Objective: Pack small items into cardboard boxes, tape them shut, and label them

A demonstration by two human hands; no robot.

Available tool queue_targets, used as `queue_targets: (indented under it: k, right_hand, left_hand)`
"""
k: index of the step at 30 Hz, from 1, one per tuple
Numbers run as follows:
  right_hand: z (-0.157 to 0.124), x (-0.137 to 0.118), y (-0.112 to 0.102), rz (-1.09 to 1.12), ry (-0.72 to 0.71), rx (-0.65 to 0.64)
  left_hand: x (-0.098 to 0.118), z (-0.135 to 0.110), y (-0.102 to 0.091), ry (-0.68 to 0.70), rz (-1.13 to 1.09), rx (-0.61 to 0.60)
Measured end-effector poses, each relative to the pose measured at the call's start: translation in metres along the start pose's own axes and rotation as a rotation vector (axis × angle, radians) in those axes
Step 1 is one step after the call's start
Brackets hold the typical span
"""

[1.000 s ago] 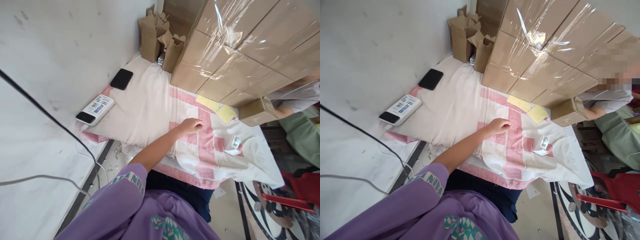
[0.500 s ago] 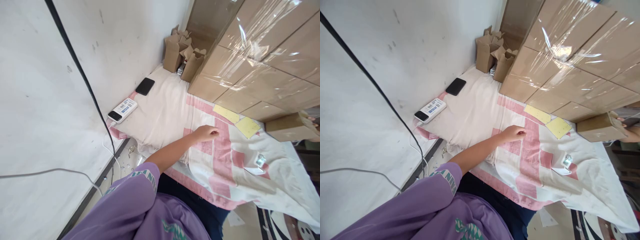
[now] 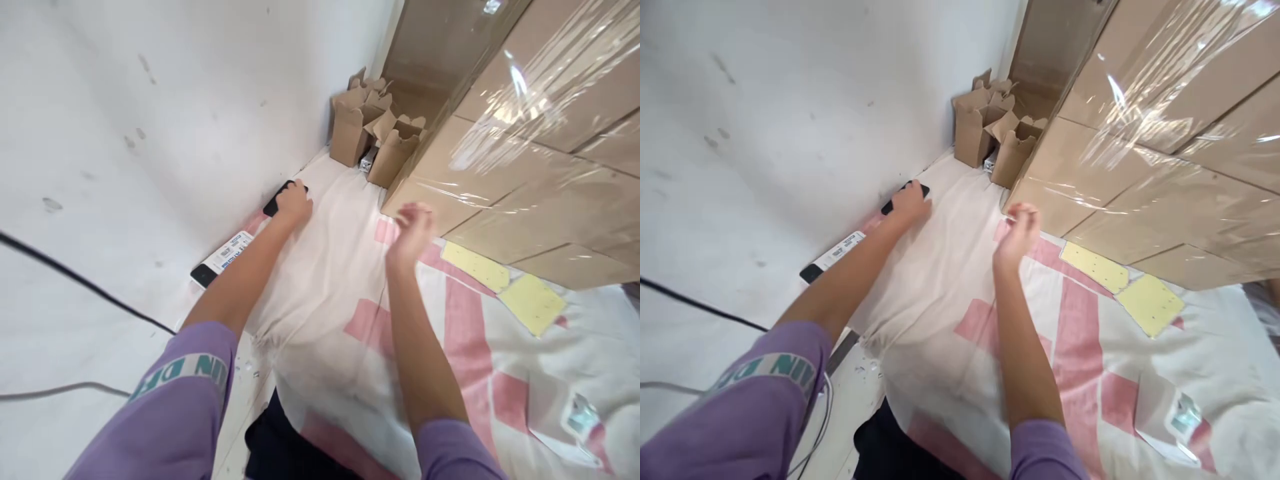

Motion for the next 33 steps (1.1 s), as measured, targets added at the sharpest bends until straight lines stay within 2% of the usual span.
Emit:
queue_targets:
  k: [2,4,6,11,18,23,28,33]
  right_hand:
    - [-0.004,0.023,0.018,0.031,0.049,0.053]
    - [-0.013,0.043,0.036,0.07,0.129,0.004]
    - [-0.022,0.057,0.048,0.138,0.215,-0.074]
    - [-0.022,0.069,0.042,0.266,0.386,-0.044]
    - [-0.013,0.07,0.037,0.371,0.471,-0.032]
    - [-0.01,0.073,0.033,0.409,0.517,-0.012]
    - [-0.01,0.072,0.032,0.406,0.524,-0.023]
    - [-0.01,0.071,0.032,0.409,0.526,-0.03]
  left_hand:
    - [-0.027,0.031,0.0,-0.058,0.094,-0.06]
    - [-0.041,0.049,0.002,-0.054,0.152,-0.127]
    - [-0.046,0.058,0.004,-0.036,0.195,-0.178]
    - [-0.042,0.07,0.007,0.015,0.394,-0.314]
    - [-0.04,0.091,0.006,0.049,0.535,-0.511]
    - [-0.038,0.096,0.005,0.038,0.599,-0.547]
    - [-0.04,0.097,0.009,0.078,0.577,-0.52]
    - [-0.043,0.098,0.009,0.062,0.546,-0.498]
Point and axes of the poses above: each hand's wrist, its own z-axis towards the middle knuckle, its own y-axis out of the palm, x = y × z, the point moved 5 cm from there along z, towards the middle knuckle, and after that the axes turned 2 degrees about -z, right-handed, at the moved point
